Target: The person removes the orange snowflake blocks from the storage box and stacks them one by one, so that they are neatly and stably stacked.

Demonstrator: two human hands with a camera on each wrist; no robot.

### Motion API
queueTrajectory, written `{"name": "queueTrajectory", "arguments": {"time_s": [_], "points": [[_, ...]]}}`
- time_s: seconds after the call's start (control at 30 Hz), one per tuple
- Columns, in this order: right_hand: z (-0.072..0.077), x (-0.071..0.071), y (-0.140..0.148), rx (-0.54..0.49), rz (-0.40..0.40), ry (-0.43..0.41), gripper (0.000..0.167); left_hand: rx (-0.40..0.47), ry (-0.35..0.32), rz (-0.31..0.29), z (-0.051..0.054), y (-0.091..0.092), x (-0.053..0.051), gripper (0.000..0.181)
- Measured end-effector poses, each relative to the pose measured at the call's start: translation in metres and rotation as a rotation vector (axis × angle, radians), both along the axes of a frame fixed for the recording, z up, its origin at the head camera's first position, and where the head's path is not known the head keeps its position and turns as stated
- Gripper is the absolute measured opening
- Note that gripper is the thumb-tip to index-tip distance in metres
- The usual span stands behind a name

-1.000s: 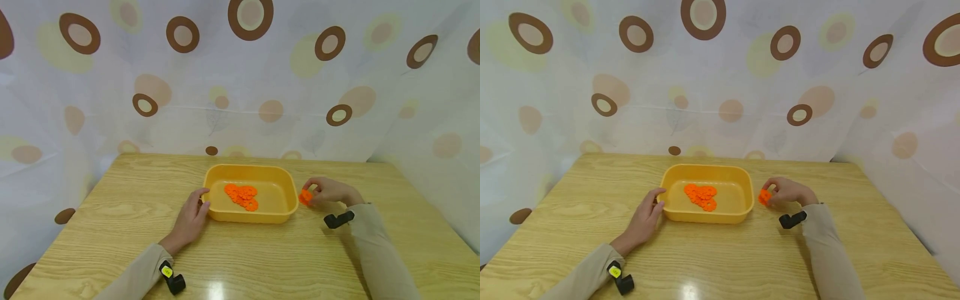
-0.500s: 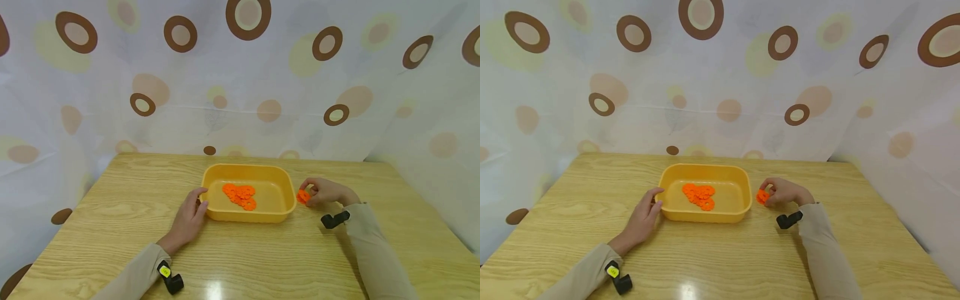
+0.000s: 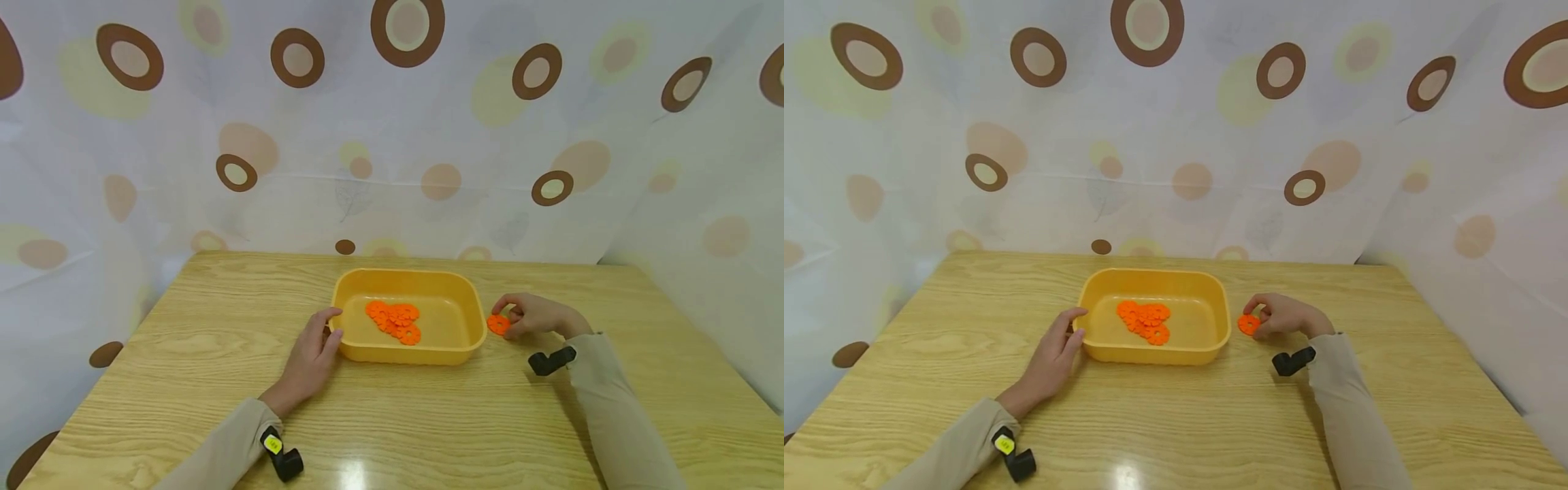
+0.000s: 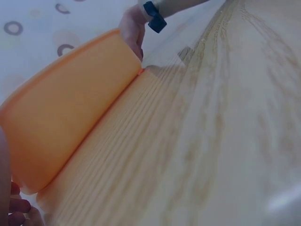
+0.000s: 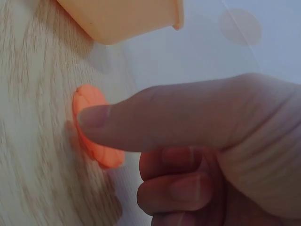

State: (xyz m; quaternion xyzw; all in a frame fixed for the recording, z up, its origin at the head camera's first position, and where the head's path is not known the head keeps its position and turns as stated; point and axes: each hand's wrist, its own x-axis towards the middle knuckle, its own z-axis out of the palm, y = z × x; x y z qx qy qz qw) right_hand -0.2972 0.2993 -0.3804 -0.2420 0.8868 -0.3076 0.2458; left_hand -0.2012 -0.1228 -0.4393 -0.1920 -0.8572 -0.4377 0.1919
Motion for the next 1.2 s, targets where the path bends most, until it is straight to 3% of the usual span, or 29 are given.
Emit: {"name": "queueTrajectory", "arguments": {"time_s": [0.27,0.5,0.87,1.2], "points": [[0.002,0.001,0.001,-0.019,-0.008,0.003,0.047,-0.007,-0.008,0.002,0.002,-0.001,0.001,0.033],[0.004,0.001,0.003,-0.053,-0.035,0.054,0.037,-0.003,0.012,0.009,-0.001,-0.004,0.0,0.032],[0.01,0.005,-0.004,-0.065,-0.176,0.097,0.049,-0.005,0.024,0.002,0.0,-0.002,-0.002,0.032],[0.015,0.005,-0.017,-0.113,-0.147,0.136,0.045,-0.002,0.022,-0.005,-0.001,-0.002,-0.001,0.032]]}}
